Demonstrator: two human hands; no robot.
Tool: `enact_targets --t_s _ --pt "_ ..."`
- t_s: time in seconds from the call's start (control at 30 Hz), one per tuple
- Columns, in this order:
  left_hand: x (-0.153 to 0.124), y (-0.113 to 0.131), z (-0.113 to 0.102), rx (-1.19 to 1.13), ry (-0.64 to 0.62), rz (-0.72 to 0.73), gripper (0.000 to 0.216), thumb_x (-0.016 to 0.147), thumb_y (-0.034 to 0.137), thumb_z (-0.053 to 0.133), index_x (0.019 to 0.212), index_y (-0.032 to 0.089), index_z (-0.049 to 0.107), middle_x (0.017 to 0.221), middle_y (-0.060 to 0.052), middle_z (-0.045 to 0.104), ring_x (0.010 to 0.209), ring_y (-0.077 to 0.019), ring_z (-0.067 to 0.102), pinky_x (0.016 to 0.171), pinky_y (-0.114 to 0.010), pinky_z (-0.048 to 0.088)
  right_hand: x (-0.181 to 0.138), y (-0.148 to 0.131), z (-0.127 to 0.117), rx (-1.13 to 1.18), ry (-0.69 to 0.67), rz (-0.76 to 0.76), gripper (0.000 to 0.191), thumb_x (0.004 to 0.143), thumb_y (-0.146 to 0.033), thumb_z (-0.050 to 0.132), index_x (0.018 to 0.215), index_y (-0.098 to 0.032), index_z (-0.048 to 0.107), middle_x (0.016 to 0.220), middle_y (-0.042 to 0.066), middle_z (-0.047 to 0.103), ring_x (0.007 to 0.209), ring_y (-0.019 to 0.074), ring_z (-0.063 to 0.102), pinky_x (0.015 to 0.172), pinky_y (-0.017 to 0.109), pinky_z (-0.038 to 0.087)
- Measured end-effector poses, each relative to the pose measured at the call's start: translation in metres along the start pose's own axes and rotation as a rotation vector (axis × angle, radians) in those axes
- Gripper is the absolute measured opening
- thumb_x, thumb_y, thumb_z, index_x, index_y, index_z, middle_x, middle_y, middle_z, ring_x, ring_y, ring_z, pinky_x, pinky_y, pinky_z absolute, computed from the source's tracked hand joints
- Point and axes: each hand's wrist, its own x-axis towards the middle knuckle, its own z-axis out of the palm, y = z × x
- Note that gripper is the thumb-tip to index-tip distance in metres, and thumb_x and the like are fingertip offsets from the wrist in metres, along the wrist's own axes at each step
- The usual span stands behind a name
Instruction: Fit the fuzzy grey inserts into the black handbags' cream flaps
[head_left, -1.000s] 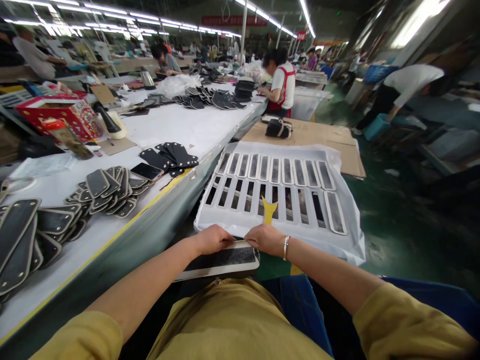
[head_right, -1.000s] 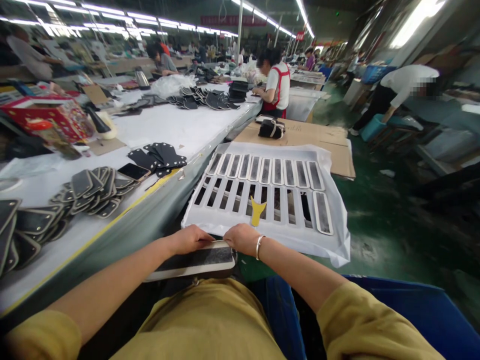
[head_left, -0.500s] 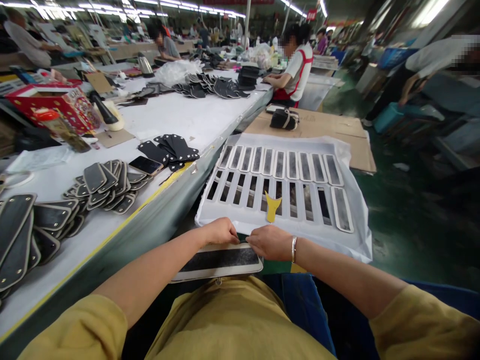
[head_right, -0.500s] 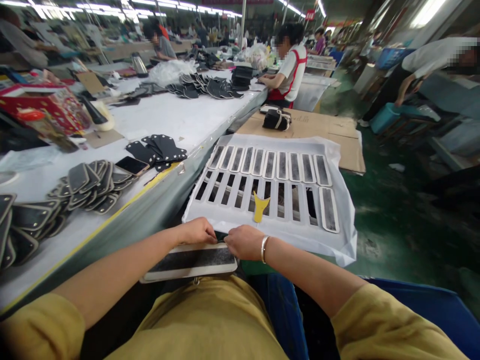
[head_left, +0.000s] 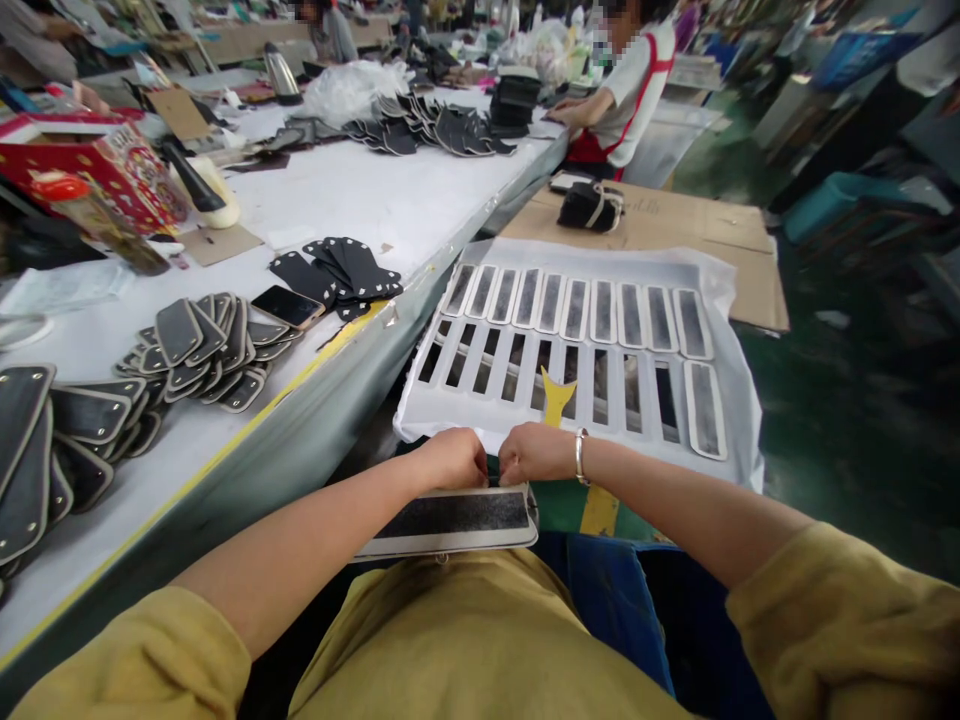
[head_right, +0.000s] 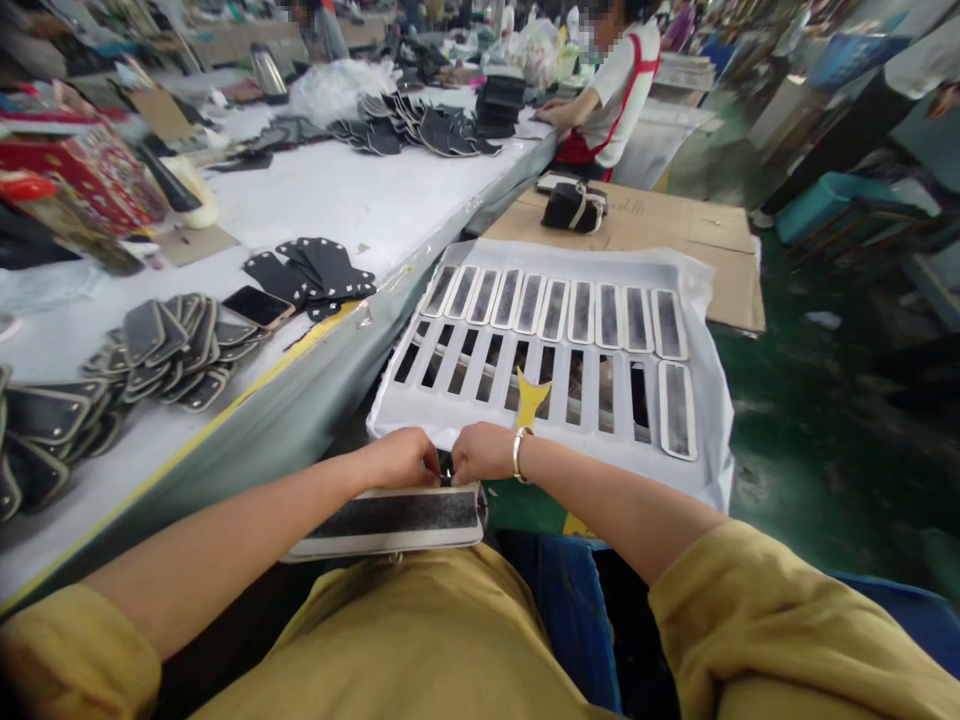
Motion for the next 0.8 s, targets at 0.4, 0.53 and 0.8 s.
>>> enact_targets --t_s 0.4,0.53,0.8 --pt "-0.018 -0.058 -0.023 -0.448 -0.186 0.058 0.036 0.073 0.043 0.062 0.095 0.016 0.072 0.081 -0.001 0.072 0.075 -0.0153 0.062 0.071 -0.022 0.045 0.016 0.011 0.007 0.311 -0.057 -0.074 0.030 0.070 -0.039 0.062 0.087 -0.015 0.071 0.079 0.001 0.070 0.074 0.0140 0.061 0.066 0.021 0.044" --pt "-0.023 -0.073 -0.021 -0.505 -0.193 0.066 0.038 0.067 0.042 0.068 0.096 0.018 0.072 0.091 -0.001 0.072 0.085 -0.0172 0.062 0.080 -0.023 0.044 0.018 0.012 0.019 0.500 0.013 -0.072 0.031 0.068 -0.042 0.065 0.080 -0.015 0.069 0.071 0.000 0.066 0.068 0.0127 0.056 0.064 0.023 0.044" --pt "-0.026 -0.072 -0.016 -0.454 -0.140 0.149 0.032 0.068 0.036 0.067 0.094 0.016 0.073 0.094 -0.002 0.072 0.089 -0.0180 0.063 0.081 -0.022 0.044 0.029 0.007 0.023 0.554 -0.084 -0.105 0.041 0.070 -0.044 0.064 0.100 -0.017 0.069 0.088 0.001 0.069 0.083 0.0157 0.059 0.078 0.025 0.044"
